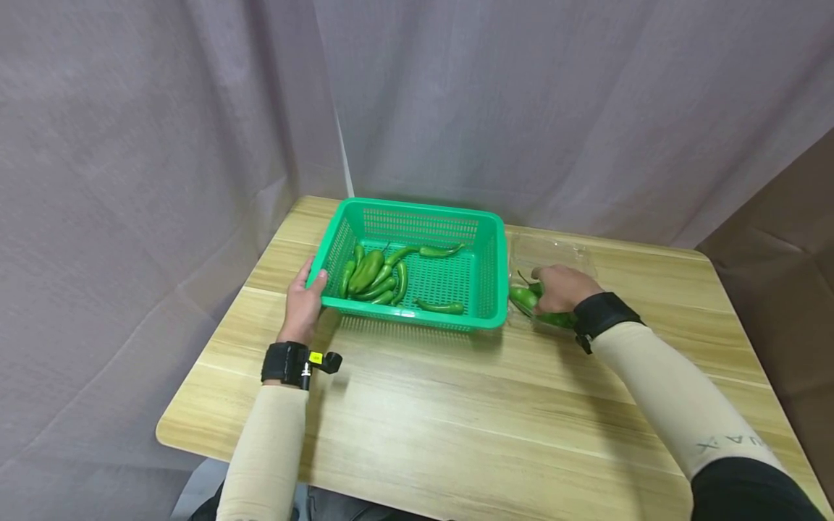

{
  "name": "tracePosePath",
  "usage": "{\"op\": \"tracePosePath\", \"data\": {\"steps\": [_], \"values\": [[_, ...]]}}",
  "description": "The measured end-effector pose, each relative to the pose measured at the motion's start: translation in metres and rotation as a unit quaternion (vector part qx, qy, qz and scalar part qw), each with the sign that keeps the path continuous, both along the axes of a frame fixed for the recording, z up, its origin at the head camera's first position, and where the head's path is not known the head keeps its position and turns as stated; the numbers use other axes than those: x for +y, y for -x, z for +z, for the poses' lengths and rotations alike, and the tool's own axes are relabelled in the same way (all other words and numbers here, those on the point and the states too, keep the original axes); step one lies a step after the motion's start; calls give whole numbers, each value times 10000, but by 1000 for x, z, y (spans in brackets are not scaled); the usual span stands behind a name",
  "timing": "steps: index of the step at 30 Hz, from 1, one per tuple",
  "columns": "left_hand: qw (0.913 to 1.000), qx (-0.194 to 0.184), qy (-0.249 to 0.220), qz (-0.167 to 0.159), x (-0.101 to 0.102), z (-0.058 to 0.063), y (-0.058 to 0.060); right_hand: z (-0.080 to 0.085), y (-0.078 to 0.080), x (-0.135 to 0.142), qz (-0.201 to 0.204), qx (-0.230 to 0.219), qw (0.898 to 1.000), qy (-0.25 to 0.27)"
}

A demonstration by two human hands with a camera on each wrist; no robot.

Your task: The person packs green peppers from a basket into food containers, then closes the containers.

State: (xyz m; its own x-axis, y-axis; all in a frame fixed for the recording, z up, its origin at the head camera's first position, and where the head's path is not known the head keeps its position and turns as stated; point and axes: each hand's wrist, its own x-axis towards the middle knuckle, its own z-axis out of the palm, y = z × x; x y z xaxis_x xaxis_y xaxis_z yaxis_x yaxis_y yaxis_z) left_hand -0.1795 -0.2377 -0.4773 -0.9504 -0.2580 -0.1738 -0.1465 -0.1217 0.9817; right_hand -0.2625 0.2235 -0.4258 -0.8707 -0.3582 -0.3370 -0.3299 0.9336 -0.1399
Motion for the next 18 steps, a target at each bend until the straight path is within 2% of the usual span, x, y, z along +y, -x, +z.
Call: {"op": "tracePosePath", "data": {"steps": [6, 18], "values": [[10000, 0, -47, -3, 0, -1, 0, -3, -3, 3, -207, 65, 9996, -169], [10000, -53, -13, -24, -1, 0, 0, -8, -6, 2, 18, 313, 9995, 19]]}}
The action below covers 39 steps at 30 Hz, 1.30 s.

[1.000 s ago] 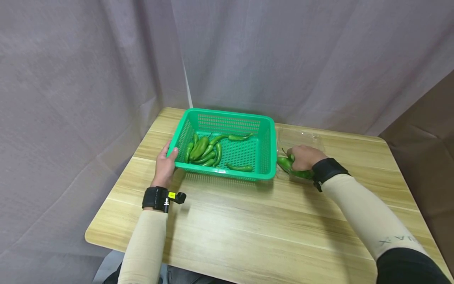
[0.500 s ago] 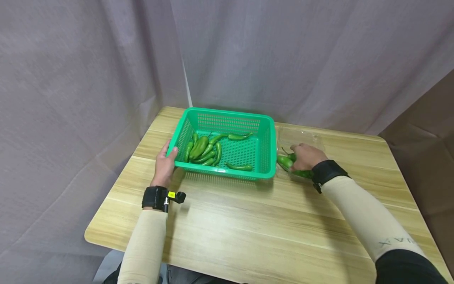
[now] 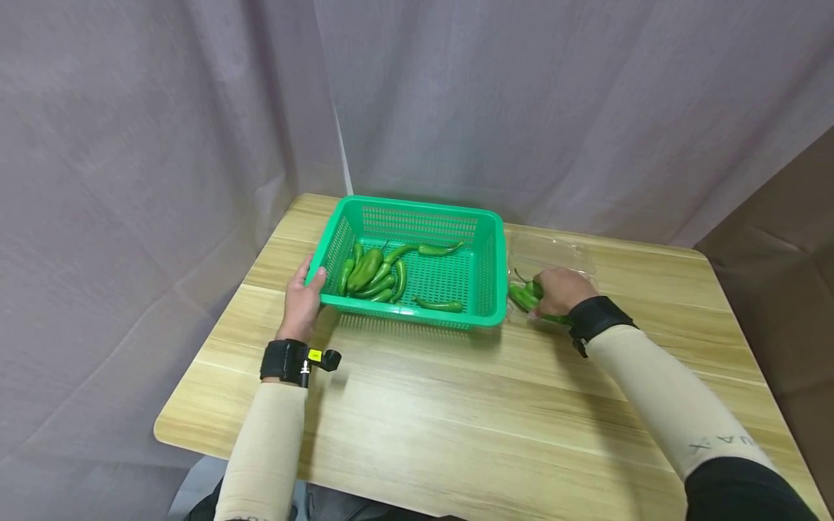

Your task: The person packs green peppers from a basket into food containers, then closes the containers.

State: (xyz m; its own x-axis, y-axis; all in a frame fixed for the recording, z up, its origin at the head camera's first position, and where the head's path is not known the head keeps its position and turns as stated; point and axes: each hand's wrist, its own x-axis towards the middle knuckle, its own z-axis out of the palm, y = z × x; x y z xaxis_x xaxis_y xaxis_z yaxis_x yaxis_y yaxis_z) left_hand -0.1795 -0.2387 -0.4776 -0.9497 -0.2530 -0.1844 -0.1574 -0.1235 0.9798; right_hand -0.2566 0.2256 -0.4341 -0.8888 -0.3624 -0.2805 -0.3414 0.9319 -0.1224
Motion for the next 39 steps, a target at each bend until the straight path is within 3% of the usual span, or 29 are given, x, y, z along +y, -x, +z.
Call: {"op": "tracePosePath", "data": {"steps": [10, 39], "values": [[10000, -22, 36, -11, 0, -1, 1, -5, 2, 4, -13, -30, 10000, 87], [10000, 58, 17, -10, 0, 1, 2, 1, -3, 4, -50, -218, 9996, 171]]}}
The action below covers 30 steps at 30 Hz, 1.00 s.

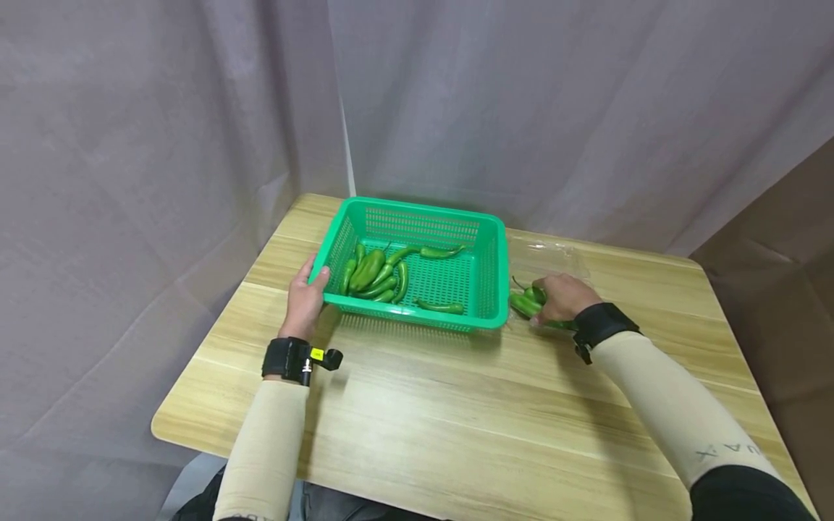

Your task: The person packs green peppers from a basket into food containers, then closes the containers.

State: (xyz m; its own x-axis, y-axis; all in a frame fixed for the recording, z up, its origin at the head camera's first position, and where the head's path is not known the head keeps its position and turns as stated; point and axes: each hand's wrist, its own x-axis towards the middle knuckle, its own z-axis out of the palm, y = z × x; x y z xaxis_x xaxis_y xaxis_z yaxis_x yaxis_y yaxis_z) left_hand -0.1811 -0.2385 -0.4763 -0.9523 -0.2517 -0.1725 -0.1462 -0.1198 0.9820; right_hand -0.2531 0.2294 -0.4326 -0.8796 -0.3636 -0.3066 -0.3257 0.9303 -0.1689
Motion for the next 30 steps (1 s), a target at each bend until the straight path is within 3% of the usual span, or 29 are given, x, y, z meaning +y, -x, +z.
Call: {"op": "tracePosePath", "data": {"steps": [7, 14, 21, 30], "values": [[9999, 65, -157, 13, 1, -1, 0, 14, 8, -2, -126, -252, 9996, -21], [10000, 84, -32, 34, -1, -2, 1, 47, 21, -17, -152, 338, 9988, 305], [9999, 99, -59, 34, -1, -3, 2, 64, 26, -55, -136, 725, 9945, 741], [9999, 110, -6, 9, -1, -3, 2, 62, 41, -119, 287, 733, 9943, 714]]}}
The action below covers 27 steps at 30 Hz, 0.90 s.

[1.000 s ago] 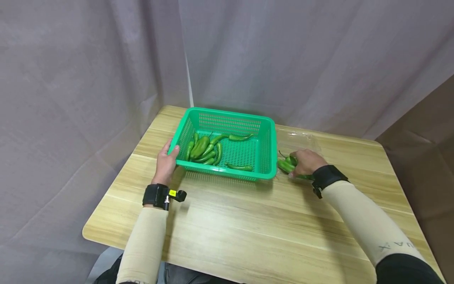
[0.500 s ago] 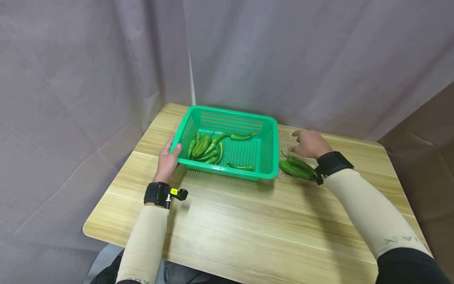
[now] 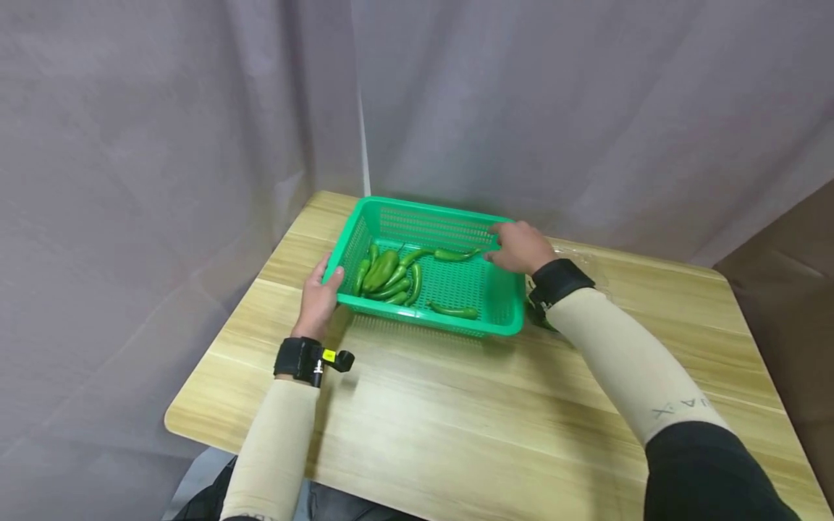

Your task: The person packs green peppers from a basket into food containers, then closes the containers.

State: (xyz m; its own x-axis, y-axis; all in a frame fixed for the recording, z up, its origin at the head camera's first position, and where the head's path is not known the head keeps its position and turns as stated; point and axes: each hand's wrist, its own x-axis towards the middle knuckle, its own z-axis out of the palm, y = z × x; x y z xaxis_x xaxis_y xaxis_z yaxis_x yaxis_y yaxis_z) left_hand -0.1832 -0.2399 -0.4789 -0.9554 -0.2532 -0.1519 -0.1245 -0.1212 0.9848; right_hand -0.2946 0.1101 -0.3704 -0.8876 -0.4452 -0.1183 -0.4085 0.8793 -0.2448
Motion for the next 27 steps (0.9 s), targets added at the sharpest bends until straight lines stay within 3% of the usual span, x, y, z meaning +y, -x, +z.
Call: {"op": "tracePosePath", "data": {"steps": [5, 9, 13, 27], "values": [[10000, 46, 43, 36, 4, 2, -2, -3, 8, -25, 264, -53, 9994, -227], [9999, 116, -42, -21, 6, 4, -2, -4, 11, -37, 312, -430, 9979, -373], [9999, 75, -44, -58, 10, 3, -5, -11, 11, -40, 228, -811, 9948, -565], [9998, -64, 184, -7, 15, 5, -13, -38, 15, -40, 158, -1332, 9872, -863]]}}
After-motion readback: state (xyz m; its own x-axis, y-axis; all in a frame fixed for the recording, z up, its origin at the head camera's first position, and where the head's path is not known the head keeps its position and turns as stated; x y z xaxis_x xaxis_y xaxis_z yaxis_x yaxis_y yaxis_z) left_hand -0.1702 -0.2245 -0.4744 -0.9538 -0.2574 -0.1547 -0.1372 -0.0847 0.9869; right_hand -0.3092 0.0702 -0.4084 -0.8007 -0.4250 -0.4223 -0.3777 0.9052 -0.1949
